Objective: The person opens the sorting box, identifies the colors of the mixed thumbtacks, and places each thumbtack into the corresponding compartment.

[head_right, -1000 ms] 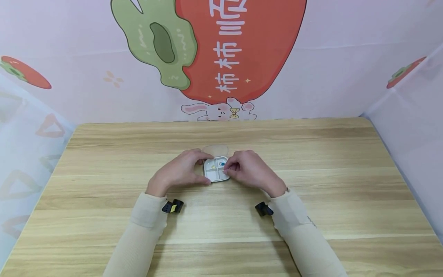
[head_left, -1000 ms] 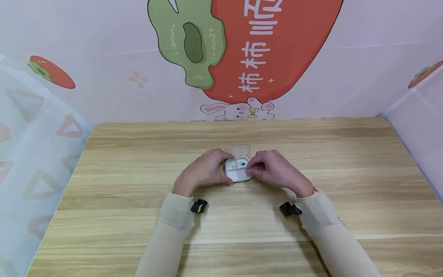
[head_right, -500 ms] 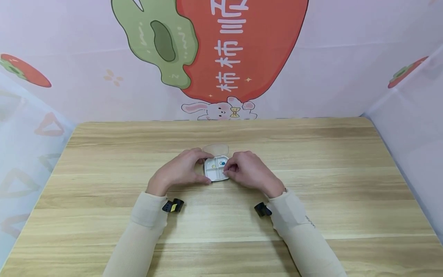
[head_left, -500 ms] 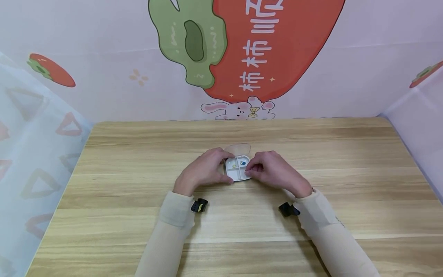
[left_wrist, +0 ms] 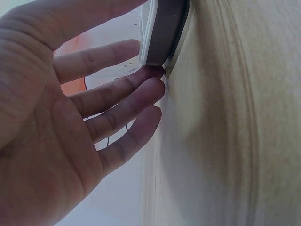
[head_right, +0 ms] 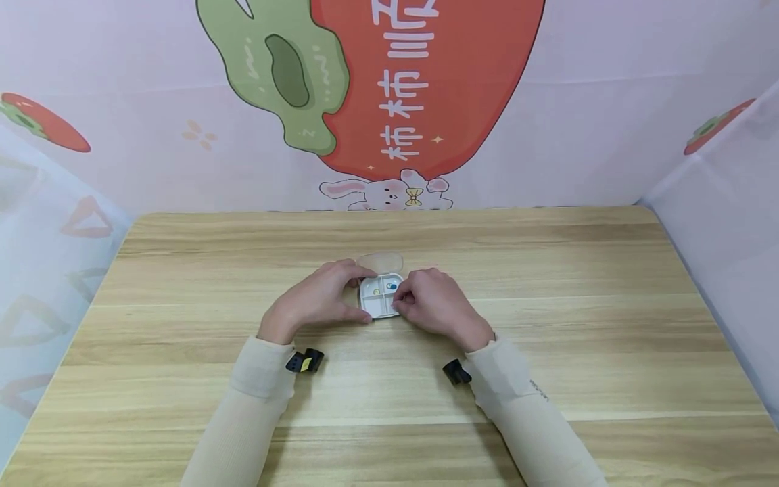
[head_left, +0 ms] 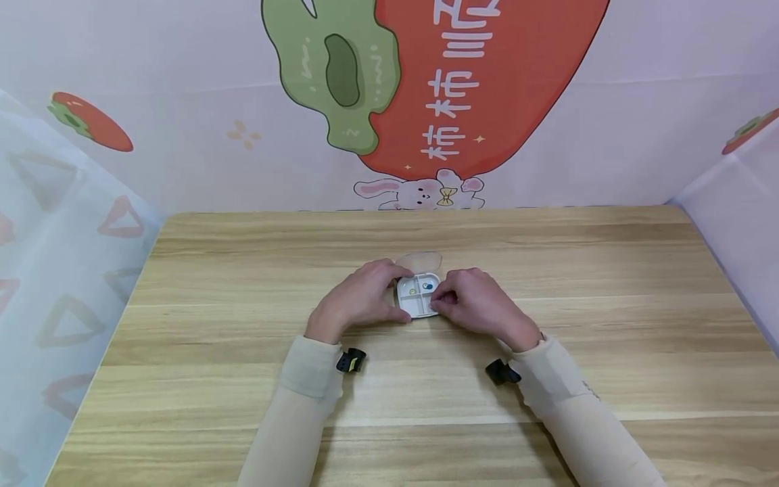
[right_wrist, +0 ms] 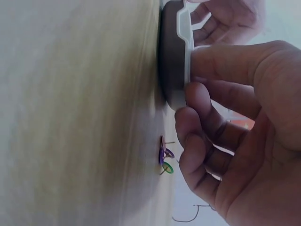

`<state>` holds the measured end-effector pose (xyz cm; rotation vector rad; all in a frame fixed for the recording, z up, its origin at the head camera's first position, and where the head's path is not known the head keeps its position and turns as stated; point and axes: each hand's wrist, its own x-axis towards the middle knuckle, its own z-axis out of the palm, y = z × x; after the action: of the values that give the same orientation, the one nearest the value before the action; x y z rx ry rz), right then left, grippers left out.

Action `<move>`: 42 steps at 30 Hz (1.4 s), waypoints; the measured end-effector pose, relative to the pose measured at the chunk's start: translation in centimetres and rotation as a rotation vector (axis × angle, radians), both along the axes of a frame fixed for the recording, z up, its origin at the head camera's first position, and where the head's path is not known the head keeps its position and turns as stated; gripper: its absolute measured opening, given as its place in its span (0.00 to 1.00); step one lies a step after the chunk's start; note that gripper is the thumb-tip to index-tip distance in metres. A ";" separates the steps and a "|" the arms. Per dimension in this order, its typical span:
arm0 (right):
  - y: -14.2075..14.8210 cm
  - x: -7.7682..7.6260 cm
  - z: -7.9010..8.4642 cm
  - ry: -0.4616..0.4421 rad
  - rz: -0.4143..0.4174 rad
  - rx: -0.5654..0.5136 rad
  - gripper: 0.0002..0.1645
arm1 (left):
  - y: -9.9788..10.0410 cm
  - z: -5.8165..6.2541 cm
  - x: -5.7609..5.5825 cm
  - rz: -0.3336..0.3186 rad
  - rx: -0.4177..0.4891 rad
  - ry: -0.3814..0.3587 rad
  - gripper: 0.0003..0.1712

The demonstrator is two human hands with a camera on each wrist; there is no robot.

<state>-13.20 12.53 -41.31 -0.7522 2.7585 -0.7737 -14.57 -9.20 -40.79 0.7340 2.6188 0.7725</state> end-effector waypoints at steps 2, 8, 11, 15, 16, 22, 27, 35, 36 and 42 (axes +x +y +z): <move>-0.2 0.0 0.0 0.009 -0.016 0.006 0.04 | 0.0 0.0 0.0 0.000 -0.001 0.000 0.39; -0.5 0.2 -0.1 0.021 -0.074 0.015 0.03 | 0.0 0.0 0.0 0.004 -0.002 -0.002 0.39; -0.5 0.3 0.0 0.019 -0.094 0.015 0.03 | 0.1 0.0 0.0 0.004 -0.001 -0.005 0.39; -0.5 0.3 0.0 0.025 -0.106 0.016 0.03 | 0.1 0.0 0.0 0.004 -0.007 -0.006 0.39; -0.5 0.3 0.0 0.026 -0.109 0.016 0.03 | 0.1 0.1 0.0 0.005 -0.009 -0.005 0.39; -0.3 0.3 0.2 0.031 -0.118 0.011 0.03 | 0.2 0.2 0.0 0.007 -0.013 0.000 0.40; -0.1 0.2 0.3 0.028 -0.130 0.012 0.03 | 0.3 0.2 0.0 0.005 -0.014 0.002 0.40; 0.7 0.0 0.9 0.042 -0.138 -0.008 0.03 | 0.3 0.2 0.0 0.001 -0.015 0.004 0.40; 0.9 0.0 0.9 0.047 -0.142 -0.015 0.02 | 0.3 0.2 0.0 0.002 -0.017 0.003 0.40; 2.4 -0.6 1.3 0.049 -0.188 -0.040 0.02 | 0.3 0.3 0.1 0.015 -0.033 -0.007 0.40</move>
<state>-13.80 14.93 -40.00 -0.5301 2.8969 -0.8589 -14.49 -8.91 -40.54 0.7026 2.6270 0.7324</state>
